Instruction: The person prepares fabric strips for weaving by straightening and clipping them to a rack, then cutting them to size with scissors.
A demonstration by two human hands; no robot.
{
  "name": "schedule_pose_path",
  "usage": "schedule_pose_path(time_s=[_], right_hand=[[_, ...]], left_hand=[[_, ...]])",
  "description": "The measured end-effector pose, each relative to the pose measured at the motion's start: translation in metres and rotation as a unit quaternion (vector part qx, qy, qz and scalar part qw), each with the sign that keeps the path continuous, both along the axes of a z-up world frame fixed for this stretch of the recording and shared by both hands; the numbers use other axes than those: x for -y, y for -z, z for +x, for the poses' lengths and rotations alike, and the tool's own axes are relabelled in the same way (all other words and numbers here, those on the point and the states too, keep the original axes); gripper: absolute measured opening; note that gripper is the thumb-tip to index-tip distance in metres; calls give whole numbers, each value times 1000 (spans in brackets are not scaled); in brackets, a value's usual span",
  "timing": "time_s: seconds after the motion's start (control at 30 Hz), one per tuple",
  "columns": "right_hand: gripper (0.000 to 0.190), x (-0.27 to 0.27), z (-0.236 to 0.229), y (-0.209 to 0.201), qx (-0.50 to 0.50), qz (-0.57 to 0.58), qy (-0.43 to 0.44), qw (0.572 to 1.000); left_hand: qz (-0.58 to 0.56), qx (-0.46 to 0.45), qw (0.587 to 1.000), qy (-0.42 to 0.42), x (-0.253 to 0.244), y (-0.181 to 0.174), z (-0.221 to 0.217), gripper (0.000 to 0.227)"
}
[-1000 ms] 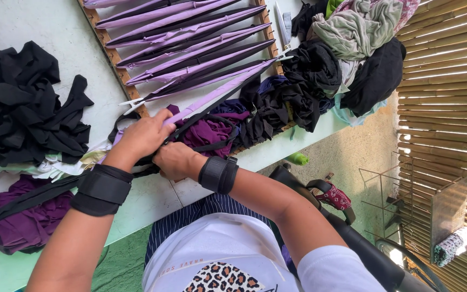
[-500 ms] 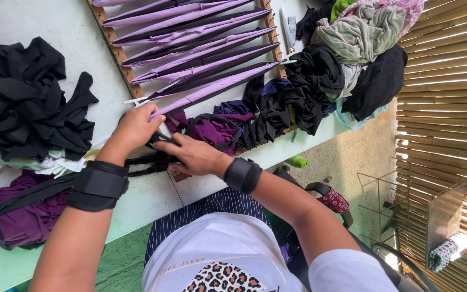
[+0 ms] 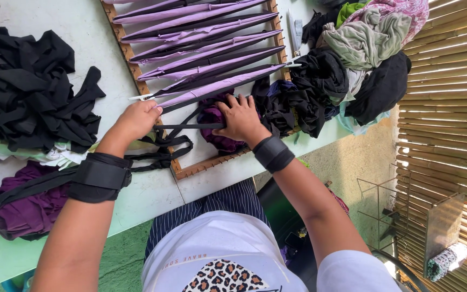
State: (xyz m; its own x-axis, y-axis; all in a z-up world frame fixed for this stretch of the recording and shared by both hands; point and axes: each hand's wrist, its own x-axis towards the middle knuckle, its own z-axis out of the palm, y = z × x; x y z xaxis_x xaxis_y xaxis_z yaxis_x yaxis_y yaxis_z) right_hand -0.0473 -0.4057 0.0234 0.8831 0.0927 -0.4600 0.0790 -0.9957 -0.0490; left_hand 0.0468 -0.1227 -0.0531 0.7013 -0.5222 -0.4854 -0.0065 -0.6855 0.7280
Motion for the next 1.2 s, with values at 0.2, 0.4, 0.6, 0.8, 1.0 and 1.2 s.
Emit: schedule_pose_path(time_s=[0.2,0.4,0.6,0.8,1.0,1.2], right_hand=[[61,-19,10,-46,27,116,69,991],[60,-39,13,-1,279,225,-126,925],[17,-35,5,37,147,223,-120,956],[17,-33,-2,50,111,218,-118,962],[19,-37,-1,51,98,214,-103,967],[20,-40,1,46,78,207,-94,971]], left_hand=[[-61,-36,997,-24,-2,3,-15,38],[-116,-50,989,75,-3,15,-32,38],[38,-56,977,-204,-14,-25,-29,27],[204,88,957,-186,-29,16,-28,23],[197,105,949,-224,-28,8,-39,45],[81,158,976,-125,-17,-26,-54,37]])
